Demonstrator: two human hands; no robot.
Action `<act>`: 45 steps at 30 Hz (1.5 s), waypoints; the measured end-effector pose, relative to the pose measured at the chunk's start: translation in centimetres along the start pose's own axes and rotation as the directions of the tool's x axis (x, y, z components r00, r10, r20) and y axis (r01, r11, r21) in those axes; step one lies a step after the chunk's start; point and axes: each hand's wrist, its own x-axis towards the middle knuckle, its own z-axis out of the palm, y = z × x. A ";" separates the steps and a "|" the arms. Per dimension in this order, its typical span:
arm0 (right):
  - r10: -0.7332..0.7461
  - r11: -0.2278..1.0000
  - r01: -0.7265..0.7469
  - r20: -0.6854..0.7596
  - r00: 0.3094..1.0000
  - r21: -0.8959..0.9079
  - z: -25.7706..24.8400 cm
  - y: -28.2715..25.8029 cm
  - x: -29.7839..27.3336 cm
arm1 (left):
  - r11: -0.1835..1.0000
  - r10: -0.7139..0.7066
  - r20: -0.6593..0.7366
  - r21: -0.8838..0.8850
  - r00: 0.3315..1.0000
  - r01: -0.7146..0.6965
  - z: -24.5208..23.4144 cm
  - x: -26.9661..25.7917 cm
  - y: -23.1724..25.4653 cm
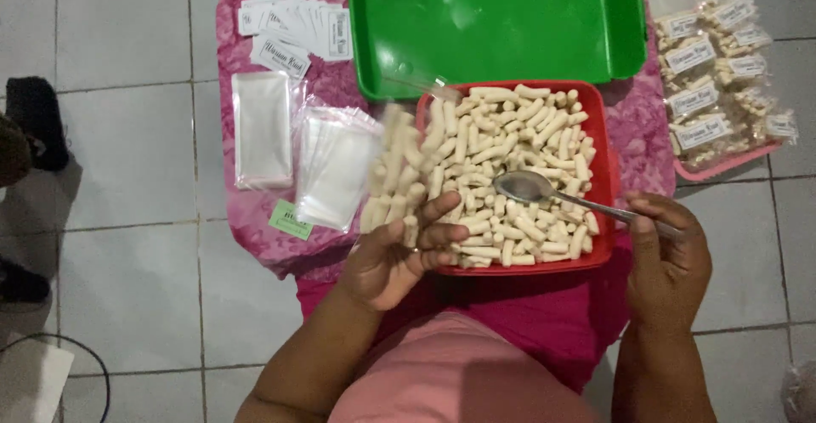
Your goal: The person is manually filling small plastic bags with cylindrical snacks from a bowl, occasionally using a spoon.
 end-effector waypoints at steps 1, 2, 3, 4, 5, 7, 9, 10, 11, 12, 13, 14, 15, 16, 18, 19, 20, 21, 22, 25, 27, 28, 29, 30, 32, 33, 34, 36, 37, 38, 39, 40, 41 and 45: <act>-0.002 1.000 0.002 0.006 1.000 0.005 -0.2 0.4 -0.1 | 1.000 0.007 -0.003 0.003 1.000 -0.007 0.0 0.0 0.2; 0.073 0.997 -0.073 0.007 0.997 0.015 -0.4 0.9 -0.3 | 0.980 0.002 0.000 0.198 1.000 -0.002 -0.1 -0.1 0.4; 0.162 0.987 -0.162 0.017 0.987 0.021 -0.8 1.4 -1.1 | 0.926 -0.007 -0.012 0.378 1.000 0.011 -0.3 -0.7 0.2; 0.175 0.984 -0.175 0.031 0.984 0.020 -0.8 1.6 -0.9 | 0.928 -0.003 -0.030 0.372 1.000 0.014 -0.2 -0.5 0.8; 0.154 0.987 -0.150 0.061 0.986 -0.059 -1.2 1.6 -1.0 | 0.890 -0.019 -0.009 0.456 1.000 0.021 -0.1 -0.6 1.0; 0.133 0.983 -0.119 0.096 0.986 -0.137 -2.1 1.5 -1.4 | 0.845 -0.037 0.010 0.535 0.999 0.025 0.5 -0.9 1.4; 0.053 0.985 -0.038 0.085 0.995 -0.169 -2.8 0.9 -1.7 | 0.814 0.002 0.005 0.580 1.000 -0.005 1.5 -1.2 1.8; 0.046 0.986 -0.032 0.084 0.995 -0.166 -3.4 1.0 -2.3 | 0.812 0.005 0.010 0.584 1.000 -0.010 1.2 -1.4 2.1; 0.005 0.983 0.000 0.028 1.000 -0.186 -4.2 1.1 -3.4 | 0.835 -0.021 0.071 0.550 0.997 -0.022 0.9 -2.0 2.2; -0.037 0.978 0.031 -0.027 0.999 -0.207 -4.9 1.3 -4.5 | 0.857 -0.044 0.134 0.514 0.990 -0.031 0.5 -2.6 2.1; -0.024 0.978 0.020 -0.016 1.000 -0.209 -6.2 1.0 -5.6 | 0.862 -0.042 0.119 0.507 0.992 -0.025 0.7 -2.9 2.3; 0.003 0.981 0.030 0.168 0.986 -0.190 -7.5 0.8 -6.7 | 0.844 -0.018 0.104 0.534 0.994 -0.041 1.0 -3.1 2.5; 0.021 0.985 0.039 0.340 0.940 -0.168 -8.8 0.6 -7.6 | 0.823 0.005 0.096 0.565 0.995 -0.058 1.2 -3.1 2.9; 0.029 0.985 0.032 0.344 0.938 -0.170 -6.7 -0.7 -6.9 | 0.826 0.004 0.088 0.561 0.996 -0.053 1.1 -3.2 2.8; 0.242 0.935 -0.350 0.824 0.513 -0.057 -2.7 -3.2 -5.9 | 0.814 0.062 0.052 0.576 0.997 -0.080 0.8 -3.8 2.6; 0.250 0.932 -0.356 0.824 0.509 -0.063 -0.1 -1.9 -6.6 | 0.818 0.059 0.047 0.570 0.997 -0.076 0.7 -3.4 2.2; 0.190 0.978 -0.169 0.863 0.467 -0.123 2.5 -0.6 -7.4 | 0.832 0.089 0.186 0.527 0.979 -0.175 0.8 -3.0 1.8; 0.130 0.987 0.034 0.904 0.408 -0.158 5.3 0.8 -7.9 | 0.836 0.129 0.320 0.474 0.939 -0.276 0.9 -2.7 1.6; 0.129 0.987 0.034 0.906 0.402 -0.155 5.7 1.7 -8.4 | 0.835 0.133 0.316 0.475 0.939 -0.278 0.8 -3.0 1.3; 0.104 0.987 0.065 0.895 0.434 -0.147 8.7 2.7 -10.4 | 0.882 0.117 0.346 0.394 0.931 -0.258 1.8 -3.6 1.2; 0.092 0.986 0.082 0.884 0.458 -0.145 10.2 3.3 -11.4 | 0.832 0.171 0.458 0.407 0.872 -0.377 4.0 -3.9 1.1; 0.087 0.985 0.090 0.878 0.471 -0.146 10.8 3.6 -11.8 | 0.831 0.170 0.460 0.408 0.871 -0.377 3.3 -4.5 1.3; 0.083 0.984 0.098 0.872 0.483 -0.147 11.5 3.7 -12.2 | 0.811 0.189 0.378 0.461 0.906 -0.361 2.6 -5.0 1.4; 0.078 0.983 0.105 0.866 0.494 -0.149 12.2 3.9 -12.5 | 0.789 0.212 0.293 0.511 0.932 -0.340 1.9 -5.5 1.7; 0.071 0.979 0.127 0.853 0.517 -0.159 13.2 4.4 -12.9 | 0.798 0.212 0.316 0.491 0.925 -0.351 -0.3 -6.1 1.8; 0.062 0.977 0.141 0.846 0.530 -0.160 13.8 4.7 -12.9 | 0.802 0.213 0.337 0.476 0.917 -0.361 -1.3 -6.3 2.0; 0.053 0.975 0.156 0.839 0.542 -0.162 14.1 4.6 -12.9 | 0.799 0.215 0.344 0.476 0.914 -0.367 -1.5 -6.1 1.8; 0.020 0.966 0.200 0.820 0.573 -0.164 15.1 4.6 -12.2 | 0.863 0.204 0.461 0.332 0.864 -0.381 -1.9 -5.2 1.7; 0.005 0.962 0.220 0.813 0.582 -0.164 15.4 4.5 -11.9 | 0.858 0.210 0.470 0.332 0.857 -0.392 -1.0 -5.7 2.4; -0.010 0.957 0.240 0.807 0.590 -0.164 15.6 4.4 -11.5 | 0.837 0.091 0.338 0.484 0.937 -0.256 -0.2 -6.2 3.1; -0.024 0.952 0.259 0.800 0.599 -0.165 15.8 4.4 -11.3 | 0.789 -0.014 0.180 0.607 0.983 -0.100 0.6 -6.8 3.6; -0.039 0.946 0.277 0.793 0.608 -0.166 15.9 4.4 -11.1 | 0.785 -0.007 0.190 0.609 0.982 -0.112 0.1 -6.8 3.5; -0.051 0.942 0.293 0.787 0.615 -0.167 15.9 4.4 -11.0 | 0.836 0.006 0.282 0.524 0.959 -0.159 -0.4 -6.8 3.4; -0.107 0.924 0.348 0.771 0.628 -0.155 15.9 4.1 -11.1 | 0.886 0.319 0.042 0.340 0.947 -0.314 -1.7 -4.7 0.7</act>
